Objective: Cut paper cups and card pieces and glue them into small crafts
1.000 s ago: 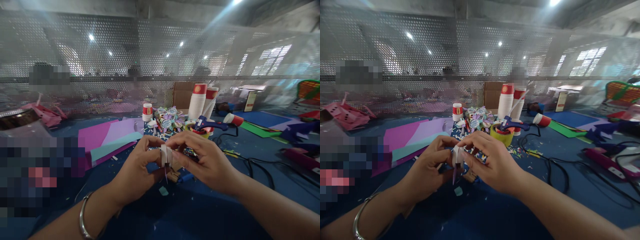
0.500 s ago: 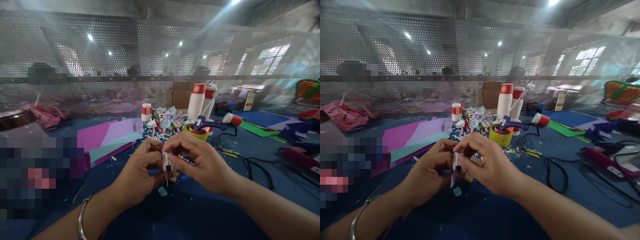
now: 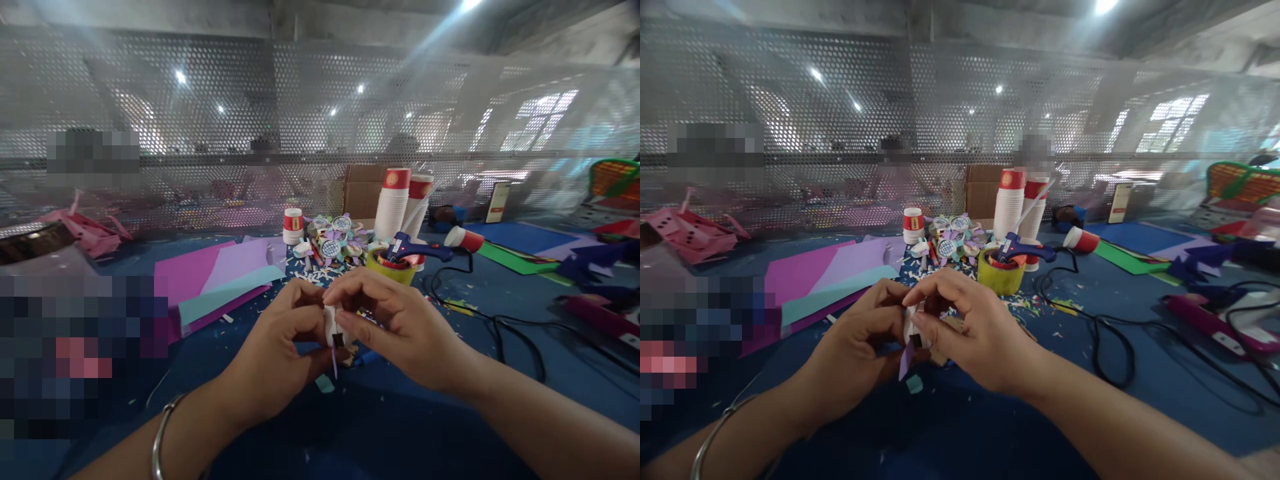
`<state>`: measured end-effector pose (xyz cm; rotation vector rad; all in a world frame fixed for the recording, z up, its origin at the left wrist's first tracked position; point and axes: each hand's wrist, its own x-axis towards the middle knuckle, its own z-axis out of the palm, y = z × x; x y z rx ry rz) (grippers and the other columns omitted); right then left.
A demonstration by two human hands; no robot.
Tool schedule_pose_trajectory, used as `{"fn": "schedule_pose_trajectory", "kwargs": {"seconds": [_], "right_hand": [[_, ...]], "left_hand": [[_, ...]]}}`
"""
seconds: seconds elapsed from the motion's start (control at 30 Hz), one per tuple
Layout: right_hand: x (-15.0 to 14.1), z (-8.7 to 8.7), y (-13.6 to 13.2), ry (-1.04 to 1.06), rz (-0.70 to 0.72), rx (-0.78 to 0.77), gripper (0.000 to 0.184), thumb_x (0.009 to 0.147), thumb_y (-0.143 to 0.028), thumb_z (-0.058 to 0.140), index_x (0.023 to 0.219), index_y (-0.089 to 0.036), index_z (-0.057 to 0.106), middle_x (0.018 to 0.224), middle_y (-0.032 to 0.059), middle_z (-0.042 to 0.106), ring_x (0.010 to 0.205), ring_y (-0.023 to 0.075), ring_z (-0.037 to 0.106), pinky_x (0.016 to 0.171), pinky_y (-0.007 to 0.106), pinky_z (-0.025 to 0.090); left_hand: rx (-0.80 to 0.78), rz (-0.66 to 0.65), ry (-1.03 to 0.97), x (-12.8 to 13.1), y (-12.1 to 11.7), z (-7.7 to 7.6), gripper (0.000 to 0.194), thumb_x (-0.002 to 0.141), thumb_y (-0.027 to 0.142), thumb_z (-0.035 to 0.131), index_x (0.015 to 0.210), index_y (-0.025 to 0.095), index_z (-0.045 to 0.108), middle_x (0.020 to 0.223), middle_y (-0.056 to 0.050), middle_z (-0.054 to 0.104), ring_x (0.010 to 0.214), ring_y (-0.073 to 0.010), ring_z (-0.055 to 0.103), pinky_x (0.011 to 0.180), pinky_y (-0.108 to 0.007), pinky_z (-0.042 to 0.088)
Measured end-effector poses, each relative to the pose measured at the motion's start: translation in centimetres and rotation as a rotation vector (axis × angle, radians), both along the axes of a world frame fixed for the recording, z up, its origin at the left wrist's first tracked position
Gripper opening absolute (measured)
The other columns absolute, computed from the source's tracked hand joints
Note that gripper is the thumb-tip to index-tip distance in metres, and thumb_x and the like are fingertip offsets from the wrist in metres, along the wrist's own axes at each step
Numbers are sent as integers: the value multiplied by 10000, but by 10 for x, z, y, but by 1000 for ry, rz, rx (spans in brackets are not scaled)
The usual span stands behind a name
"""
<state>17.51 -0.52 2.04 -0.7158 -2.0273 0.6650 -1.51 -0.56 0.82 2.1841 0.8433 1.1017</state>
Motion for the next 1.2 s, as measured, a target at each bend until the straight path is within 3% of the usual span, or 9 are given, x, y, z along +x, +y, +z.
{"fn": "schedule_pose_trajectory", "kwargs": {"seconds": [0.33,0.83,1.0,1.2], "right_hand": [[-2,-3,2,-44,-28,13,161,925,-166,541,1066,-230,587,1041,39,614,987,177,591,861,325,491],[-3,-5,0,-46,10,-18,203,903,-112,530,1070,-214,583,1032,38,611,965,164,593,858,315,482],[-6,-7,1,-45,-18,-42,187,908,-124,531,1062,-211,589,969,29,619,855,150,590,782,305,492],[-8,-3,-2,-36,-56,-68,124,918,-168,549,1020,-213,602,943,22,641,809,141,607,688,271,495]], "left_hand": [[-321,-87,-136,-3,5,-6,140,734,194,761,682,191,631,1023,-13,489,957,-168,559,797,-318,564],[-357,-81,-94,-2,4,-3,131,712,208,777,715,197,647,966,0,483,875,-145,544,757,-286,546],[-407,-105,-85,-5,6,-3,193,700,216,782,686,184,591,899,10,488,797,-131,558,731,-292,538],[-488,-137,-120,-4,4,0,193,703,223,768,745,192,582,910,-1,544,852,-160,595,788,-339,533]]}}
